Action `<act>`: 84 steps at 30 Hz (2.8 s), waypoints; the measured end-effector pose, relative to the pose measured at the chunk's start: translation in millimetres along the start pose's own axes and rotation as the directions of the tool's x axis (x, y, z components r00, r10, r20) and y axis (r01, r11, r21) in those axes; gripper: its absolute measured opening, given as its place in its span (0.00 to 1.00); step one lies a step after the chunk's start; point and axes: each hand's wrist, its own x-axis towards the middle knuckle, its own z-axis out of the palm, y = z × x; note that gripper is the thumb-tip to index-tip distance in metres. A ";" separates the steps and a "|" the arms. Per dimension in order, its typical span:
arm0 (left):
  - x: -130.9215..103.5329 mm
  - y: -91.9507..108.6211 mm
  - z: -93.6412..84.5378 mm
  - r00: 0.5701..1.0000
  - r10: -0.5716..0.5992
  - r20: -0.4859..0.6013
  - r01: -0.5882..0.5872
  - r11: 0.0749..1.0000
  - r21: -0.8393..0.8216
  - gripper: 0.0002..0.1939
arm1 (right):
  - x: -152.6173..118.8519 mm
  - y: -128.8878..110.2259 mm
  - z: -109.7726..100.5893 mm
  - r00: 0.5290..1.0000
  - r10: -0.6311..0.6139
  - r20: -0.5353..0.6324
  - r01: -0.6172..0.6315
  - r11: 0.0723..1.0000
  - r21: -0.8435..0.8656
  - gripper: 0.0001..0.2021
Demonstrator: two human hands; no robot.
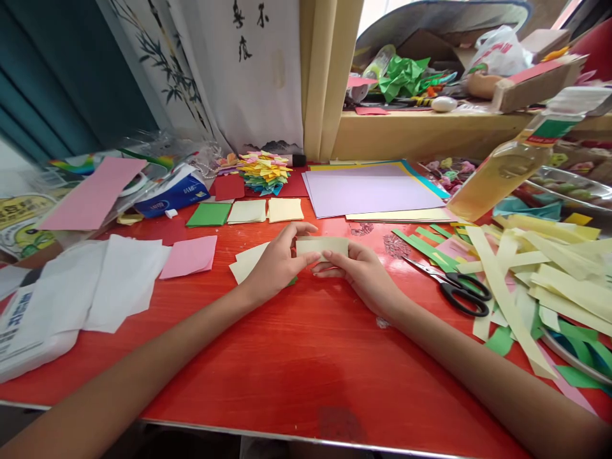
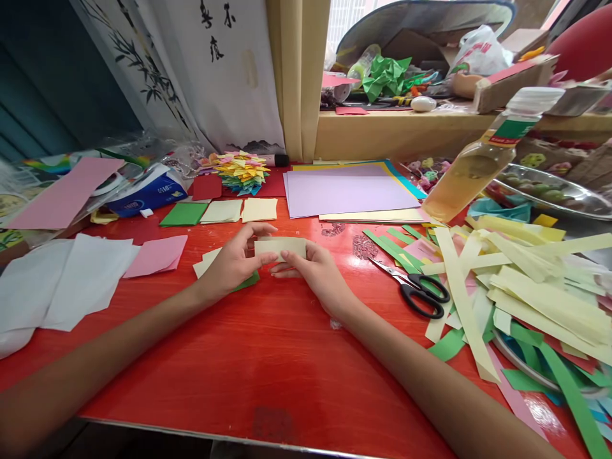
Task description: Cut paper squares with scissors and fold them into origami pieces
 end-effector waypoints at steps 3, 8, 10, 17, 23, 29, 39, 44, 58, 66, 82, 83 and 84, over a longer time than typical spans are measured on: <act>-1.7 -0.3 1.0 1.000 0.014 -0.012 -0.014 1.000 -0.002 0.13 | 0.3 0.5 0.1 1.000 0.009 -0.009 -0.009 1.000 -0.004 0.07; -4.6 -2.0 3.2 0.999 0.026 -0.021 -0.027 0.999 -0.028 0.13 | -2.2 -1.0 1.6 0.999 0.013 -0.043 -0.016 0.998 -0.053 0.07; -5.3 -3.0 3.8 1.000 0.018 -0.017 -0.019 0.999 -0.034 0.13 | -3.6 -2.2 2.7 0.998 0.001 -0.066 -0.008 0.994 -0.112 0.08; -4.4 -6.7 3.6 0.999 0.033 -0.042 -0.037 0.995 -0.094 0.13 | -1.3 -2.0 1.7 0.999 -0.037 -0.024 0.036 0.998 -0.049 0.08; -4.9 -6.1 3.8 1.000 0.023 -0.019 -0.025 0.991 -0.131 0.14 | -0.2 -0.4 -1.5 0.998 -0.063 -0.018 0.061 0.993 -0.104 0.07; -4.1 -5.5 4.5 0.999 0.033 0.000 -0.033 0.987 -0.154 0.15 | 0.0 -1.3 -0.1 0.996 -0.076 -0.046 0.070 0.990 -0.120 0.06; -3.8 -9.8 5.4 1.000 -0.001 0.005 0.001 0.988 -0.156 0.14 | -2.1 -3.1 1.6 0.994 -0.085 -0.067 0.073 0.984 -0.161 0.07; -3.9 -9.1 4.7 1.000 -0.006 0.013 0.008 0.987 -0.162 0.15 | -2.4 -3.7 2.5 0.994 -0.084 -0.067 0.072 0.983 -0.171 0.07; -3.2 -8.0 4.7 1.000 0.009 0.009 -0.007 0.987 -0.163 0.15 | -3.1 -3.7 3.9 0.991 -0.103 -0.080 0.086 0.977 -0.195 0.07; -4.1 -7.3 4.7 1.000 0.000 0.013 0.002 0.988 -0.153 0.15 | -4.4 -4.7 4.3 0.991 -0.100 -0.086 0.081 0.976 -0.204 0.07; -4.2 -5.4 3.9 1.000 0.017 -0.002 -0.017 0.995 -0.096 0.13 | -4.0 -2.4 2.6 0.991 -0.111 -0.074 0.094 0.975 -0.199 0.09; -4.2 -5.3 3.9 1.000 0.017 0.002 -0.017 0.995 -0.096 0.13 | -3.9 -2.3 2.6 0.991 -0.111 -0.075 0.094 0.975 -0.203 0.09; -4.3 -5.3 3.8 1.000 0.017 0.006 -0.017 0.995 -0.096 0.13 | -3.7 -2.2 2.6 0.991 -0.111 -0.075 0.093 0.974 -0.208 0.09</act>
